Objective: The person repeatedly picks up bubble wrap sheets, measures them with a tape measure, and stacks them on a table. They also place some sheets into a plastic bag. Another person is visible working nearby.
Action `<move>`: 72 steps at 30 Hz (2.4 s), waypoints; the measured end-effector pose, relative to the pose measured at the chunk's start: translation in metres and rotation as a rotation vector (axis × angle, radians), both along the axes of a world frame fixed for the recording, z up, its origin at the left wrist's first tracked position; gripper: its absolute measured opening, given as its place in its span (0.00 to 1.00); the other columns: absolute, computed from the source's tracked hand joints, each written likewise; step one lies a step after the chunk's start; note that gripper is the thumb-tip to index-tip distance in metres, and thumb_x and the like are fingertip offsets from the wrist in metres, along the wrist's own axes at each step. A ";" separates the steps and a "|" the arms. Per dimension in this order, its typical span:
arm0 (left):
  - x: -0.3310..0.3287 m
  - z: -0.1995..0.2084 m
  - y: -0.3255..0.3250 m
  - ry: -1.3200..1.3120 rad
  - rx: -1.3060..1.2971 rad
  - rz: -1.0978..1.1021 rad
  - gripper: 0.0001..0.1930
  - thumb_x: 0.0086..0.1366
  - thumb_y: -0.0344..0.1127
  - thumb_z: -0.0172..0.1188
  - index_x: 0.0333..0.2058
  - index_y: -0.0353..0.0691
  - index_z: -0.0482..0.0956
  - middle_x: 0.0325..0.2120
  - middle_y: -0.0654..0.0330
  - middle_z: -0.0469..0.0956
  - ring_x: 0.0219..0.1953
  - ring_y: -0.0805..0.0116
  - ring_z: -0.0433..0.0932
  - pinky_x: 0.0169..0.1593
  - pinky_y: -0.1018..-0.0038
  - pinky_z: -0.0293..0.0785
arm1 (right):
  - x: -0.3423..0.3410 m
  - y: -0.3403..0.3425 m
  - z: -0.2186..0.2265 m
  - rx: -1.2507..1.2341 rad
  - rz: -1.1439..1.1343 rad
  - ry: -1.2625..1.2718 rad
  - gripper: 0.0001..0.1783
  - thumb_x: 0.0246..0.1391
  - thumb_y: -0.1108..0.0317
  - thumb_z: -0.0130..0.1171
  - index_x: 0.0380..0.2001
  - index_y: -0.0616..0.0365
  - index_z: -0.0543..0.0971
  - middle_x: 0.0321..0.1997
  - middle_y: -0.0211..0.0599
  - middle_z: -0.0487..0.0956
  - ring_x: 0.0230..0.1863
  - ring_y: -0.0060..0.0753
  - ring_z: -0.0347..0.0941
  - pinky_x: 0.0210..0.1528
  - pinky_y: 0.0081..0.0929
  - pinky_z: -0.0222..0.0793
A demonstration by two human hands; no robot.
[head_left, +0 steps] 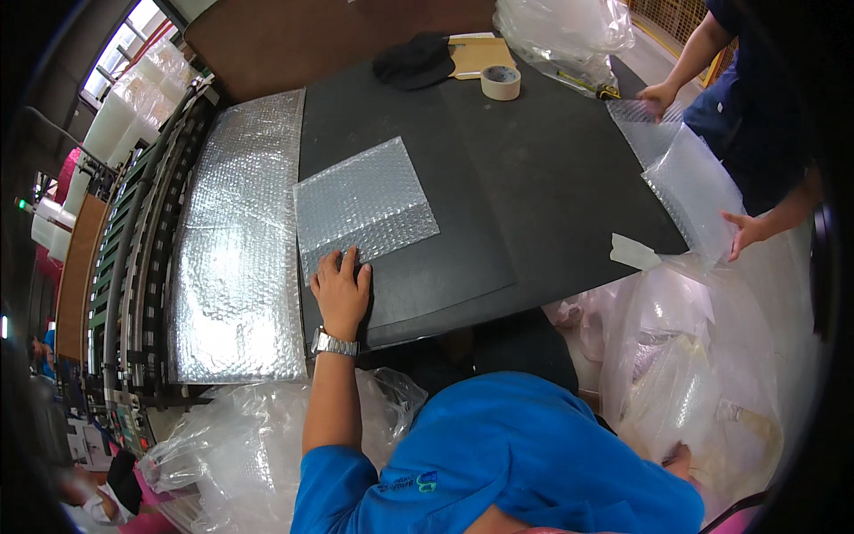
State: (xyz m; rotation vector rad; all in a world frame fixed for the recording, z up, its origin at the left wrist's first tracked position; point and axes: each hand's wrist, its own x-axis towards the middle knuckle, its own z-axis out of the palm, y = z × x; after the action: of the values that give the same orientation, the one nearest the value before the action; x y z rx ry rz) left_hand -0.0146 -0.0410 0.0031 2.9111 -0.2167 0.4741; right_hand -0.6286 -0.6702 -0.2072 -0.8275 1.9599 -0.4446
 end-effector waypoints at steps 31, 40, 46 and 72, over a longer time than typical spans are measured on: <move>-0.001 -0.002 0.003 -0.071 -0.086 0.028 0.19 0.54 0.47 0.53 0.45 0.52 0.72 0.49 0.53 0.65 0.53 0.57 0.61 0.55 0.55 0.50 | 0.459 0.366 0.445 1.125 1.823 -2.410 0.18 0.52 0.76 0.40 0.10 0.50 0.60 0.11 0.24 0.58 0.13 0.21 0.57 0.54 0.61 0.47; -0.001 -0.006 0.004 -0.115 -0.093 0.012 0.19 0.54 0.47 0.53 0.44 0.51 0.73 0.49 0.53 0.65 0.53 0.57 0.61 0.55 0.54 0.51 | 0.437 0.341 0.433 1.307 1.578 -2.342 0.19 0.55 0.68 0.33 0.13 0.56 0.66 0.13 0.38 0.65 0.21 0.38 0.71 0.51 0.57 0.53; -0.002 -0.004 0.004 -0.090 -0.095 0.027 0.19 0.54 0.47 0.53 0.44 0.51 0.73 0.49 0.54 0.66 0.53 0.57 0.61 0.55 0.54 0.51 | 0.441 0.338 0.427 1.176 1.685 -2.428 0.18 0.53 0.72 0.34 0.11 0.57 0.65 0.13 0.40 0.67 0.20 0.39 0.71 0.48 0.54 0.56; 0.000 -0.005 0.003 -0.069 -0.076 0.021 0.18 0.54 0.47 0.53 0.45 0.53 0.73 0.48 0.55 0.66 0.51 0.59 0.63 0.55 0.56 0.50 | 0.466 0.391 0.433 0.844 1.594 -2.620 0.16 0.55 0.63 0.43 0.17 0.59 0.67 0.10 0.36 0.61 0.11 0.29 0.57 0.42 0.57 0.60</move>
State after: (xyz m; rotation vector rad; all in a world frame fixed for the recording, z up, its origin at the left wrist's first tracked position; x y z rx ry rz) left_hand -0.0149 -0.0381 -0.0019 2.8280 -0.1740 0.5733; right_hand -0.1624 -0.2794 0.2262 -0.2562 -1.1032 0.3631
